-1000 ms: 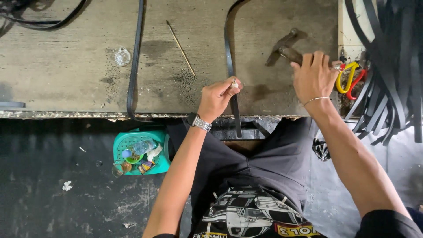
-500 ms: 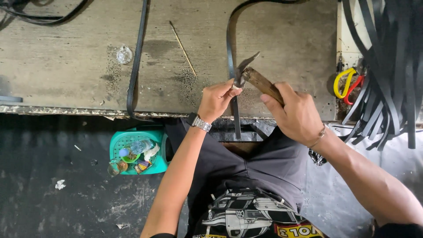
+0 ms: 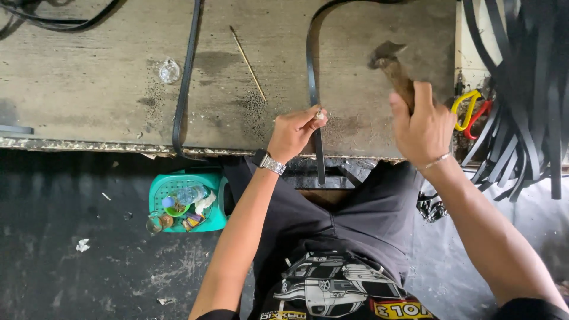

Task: The person is using a hammer and a metal punch tool to create holes in a long, thin leather strip on a workbench.

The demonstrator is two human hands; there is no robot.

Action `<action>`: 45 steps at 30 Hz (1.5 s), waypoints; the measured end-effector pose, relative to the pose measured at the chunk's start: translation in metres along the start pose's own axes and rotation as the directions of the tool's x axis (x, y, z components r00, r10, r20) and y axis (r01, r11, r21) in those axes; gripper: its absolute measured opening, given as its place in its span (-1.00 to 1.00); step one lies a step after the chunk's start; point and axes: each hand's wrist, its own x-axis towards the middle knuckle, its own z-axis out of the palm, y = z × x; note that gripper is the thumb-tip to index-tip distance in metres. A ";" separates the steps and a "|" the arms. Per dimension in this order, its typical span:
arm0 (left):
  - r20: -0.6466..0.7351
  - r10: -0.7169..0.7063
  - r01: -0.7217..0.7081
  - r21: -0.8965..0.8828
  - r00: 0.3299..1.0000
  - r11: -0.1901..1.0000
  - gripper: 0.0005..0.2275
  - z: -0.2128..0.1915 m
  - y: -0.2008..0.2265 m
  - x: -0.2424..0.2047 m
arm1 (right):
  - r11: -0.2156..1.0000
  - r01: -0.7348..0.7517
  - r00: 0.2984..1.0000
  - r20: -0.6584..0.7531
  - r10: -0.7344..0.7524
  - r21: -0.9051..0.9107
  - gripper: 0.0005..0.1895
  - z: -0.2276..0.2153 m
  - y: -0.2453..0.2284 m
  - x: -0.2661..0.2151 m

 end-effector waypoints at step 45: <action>-0.081 -0.169 0.169 0.001 0.982 0.986 -0.82 -0.003 -0.001 0.007 | 0.867 0.375 0.922 -0.029 -0.387 0.328 -0.43 0.062 -0.064 -0.001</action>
